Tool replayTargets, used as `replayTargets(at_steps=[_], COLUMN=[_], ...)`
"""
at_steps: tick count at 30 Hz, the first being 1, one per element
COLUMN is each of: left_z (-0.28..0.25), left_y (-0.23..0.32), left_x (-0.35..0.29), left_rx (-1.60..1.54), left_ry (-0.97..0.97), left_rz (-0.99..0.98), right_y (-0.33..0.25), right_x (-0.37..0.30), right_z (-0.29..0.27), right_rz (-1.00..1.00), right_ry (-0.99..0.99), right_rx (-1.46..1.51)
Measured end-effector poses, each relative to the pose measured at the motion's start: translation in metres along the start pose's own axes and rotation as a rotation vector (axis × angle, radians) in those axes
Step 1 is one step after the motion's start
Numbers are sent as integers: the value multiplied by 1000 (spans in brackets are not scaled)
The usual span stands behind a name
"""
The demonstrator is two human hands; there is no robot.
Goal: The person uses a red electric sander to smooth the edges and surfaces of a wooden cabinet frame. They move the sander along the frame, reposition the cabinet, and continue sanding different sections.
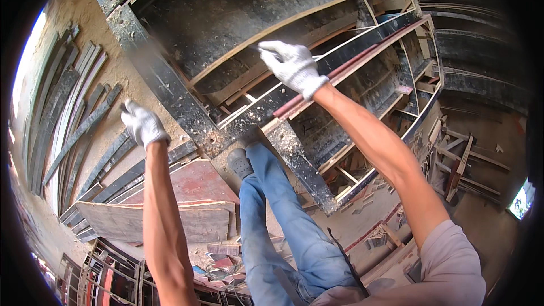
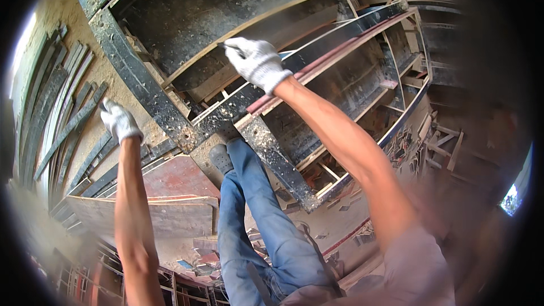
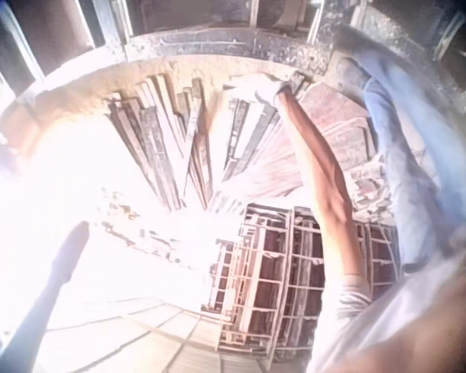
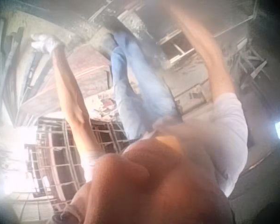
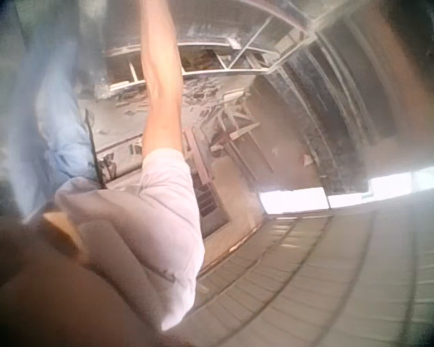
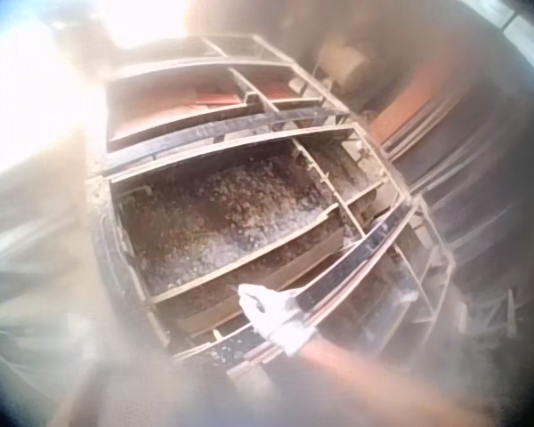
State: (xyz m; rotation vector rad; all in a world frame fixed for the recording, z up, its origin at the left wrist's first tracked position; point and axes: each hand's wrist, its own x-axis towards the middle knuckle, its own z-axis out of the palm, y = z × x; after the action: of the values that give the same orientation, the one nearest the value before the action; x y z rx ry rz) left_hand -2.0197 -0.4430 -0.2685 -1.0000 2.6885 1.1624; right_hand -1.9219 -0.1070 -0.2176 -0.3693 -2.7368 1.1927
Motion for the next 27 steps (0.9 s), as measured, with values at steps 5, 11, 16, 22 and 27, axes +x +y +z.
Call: replayTargets(at_steps=[5, 11, 16, 22, 27], left_z=[91, 139, 137, 137, 139], left_y=[47, 79, 82, 85, 93], left_x=[117, 117, 118, 115, 124], left_rx=[150, 256, 172, 179, 180], left_ry=[170, 300, 267, 245, 209], left_rz=[-147, -457, -520, -529, -505], right_y=[6, 32, 49, 31, 32], right_x=[134, 185, 190, 171, 171], right_z=[118, 204, 190, 200, 192], right_rz=[-30, -135, -82, -38, -7], right_ry=[-215, -401, -317, -554, -546], right_rx=[-178, -307, -393, -359, -275])
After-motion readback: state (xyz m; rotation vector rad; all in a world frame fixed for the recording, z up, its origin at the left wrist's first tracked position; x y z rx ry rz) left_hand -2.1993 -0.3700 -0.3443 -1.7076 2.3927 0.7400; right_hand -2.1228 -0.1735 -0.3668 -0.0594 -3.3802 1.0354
